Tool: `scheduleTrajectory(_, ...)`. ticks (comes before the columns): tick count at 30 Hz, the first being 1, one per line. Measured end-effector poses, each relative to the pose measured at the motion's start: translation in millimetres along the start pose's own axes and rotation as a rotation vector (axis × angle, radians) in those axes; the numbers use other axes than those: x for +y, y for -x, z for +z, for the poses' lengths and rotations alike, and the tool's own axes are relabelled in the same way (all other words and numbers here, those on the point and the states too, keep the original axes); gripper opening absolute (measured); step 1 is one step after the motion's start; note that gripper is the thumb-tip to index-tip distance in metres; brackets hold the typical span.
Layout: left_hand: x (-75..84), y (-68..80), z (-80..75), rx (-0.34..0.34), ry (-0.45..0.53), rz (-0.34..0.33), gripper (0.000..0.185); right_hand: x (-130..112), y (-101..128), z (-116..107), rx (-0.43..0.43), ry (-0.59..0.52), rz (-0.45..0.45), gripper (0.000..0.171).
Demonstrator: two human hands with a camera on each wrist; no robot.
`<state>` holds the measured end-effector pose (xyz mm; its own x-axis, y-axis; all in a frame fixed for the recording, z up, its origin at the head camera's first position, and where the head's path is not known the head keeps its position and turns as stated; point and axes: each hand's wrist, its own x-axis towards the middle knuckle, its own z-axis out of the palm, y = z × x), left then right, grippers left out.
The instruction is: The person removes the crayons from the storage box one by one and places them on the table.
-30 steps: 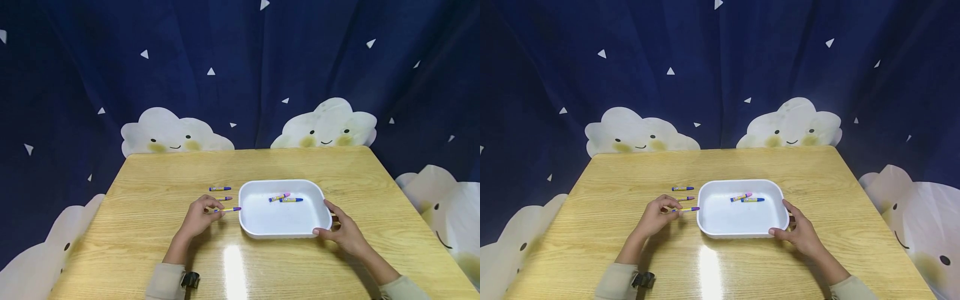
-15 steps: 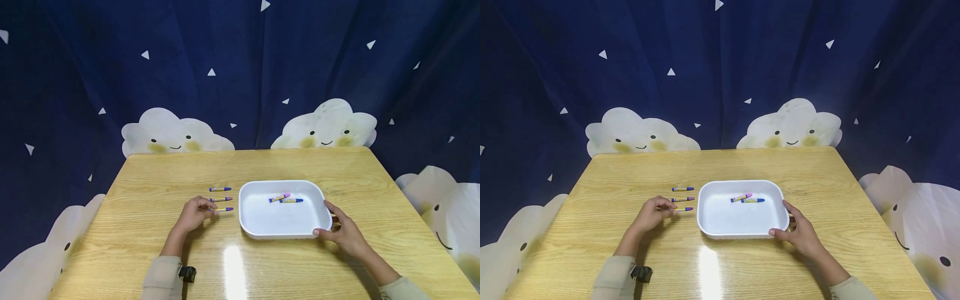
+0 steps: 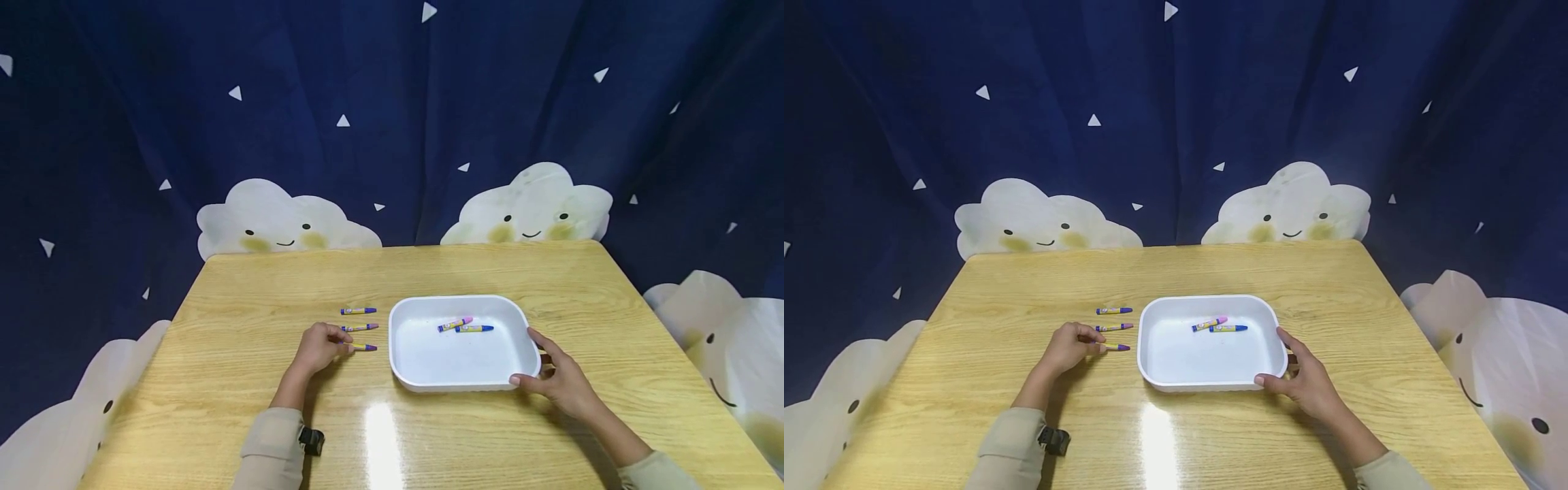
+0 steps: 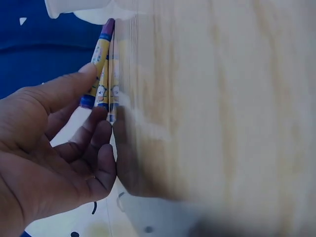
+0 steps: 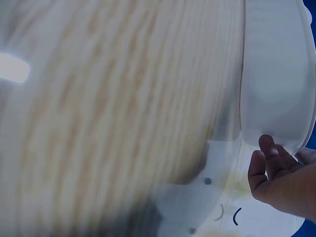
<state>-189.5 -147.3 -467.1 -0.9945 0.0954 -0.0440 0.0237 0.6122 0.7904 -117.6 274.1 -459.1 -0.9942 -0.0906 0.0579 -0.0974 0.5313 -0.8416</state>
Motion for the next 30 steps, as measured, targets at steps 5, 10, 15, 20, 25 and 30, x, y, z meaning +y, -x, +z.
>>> scheduleTrajectory(5, -0.8, -1.6, 1.9, 0.014, -0.044, -0.025, 0.007, 0, -1, 0, 0.004, -0.003, 0.008, 0.093)
scheduleTrajectory(10, 0.2, -3.1, 3.5, 0.002, -0.063, -0.039, 0.006, -1, 0, -1, -0.002, 0.006, 0.010, 0.093)
scheduleTrajectory(15, 0.7, -4.3, 3.6, -0.013, -0.067, -0.048, 0.006, -2, 1, -1, 0.003, 0.011, 0.000, 0.093)
scheduleTrajectory(20, 4.8, -2.2, 0.4, -0.018, -0.074, -0.065, 0.013, 1, 0, -1, 0.006, 0.006, 0.013, 0.092)
scheduleTrajectory(25, 15.1, 4.5, -4.5, -0.006, -0.069, -0.033, 0.021, 3, 0, 1, 0.007, -0.019, 0.015, 0.092)
scheduleTrajectory(30, 31.5, 7.3, -7.8, 0.037, -0.002, 0.031, 0.025, 3, 0, 2, 0.011, -0.016, 0.006, 0.092)
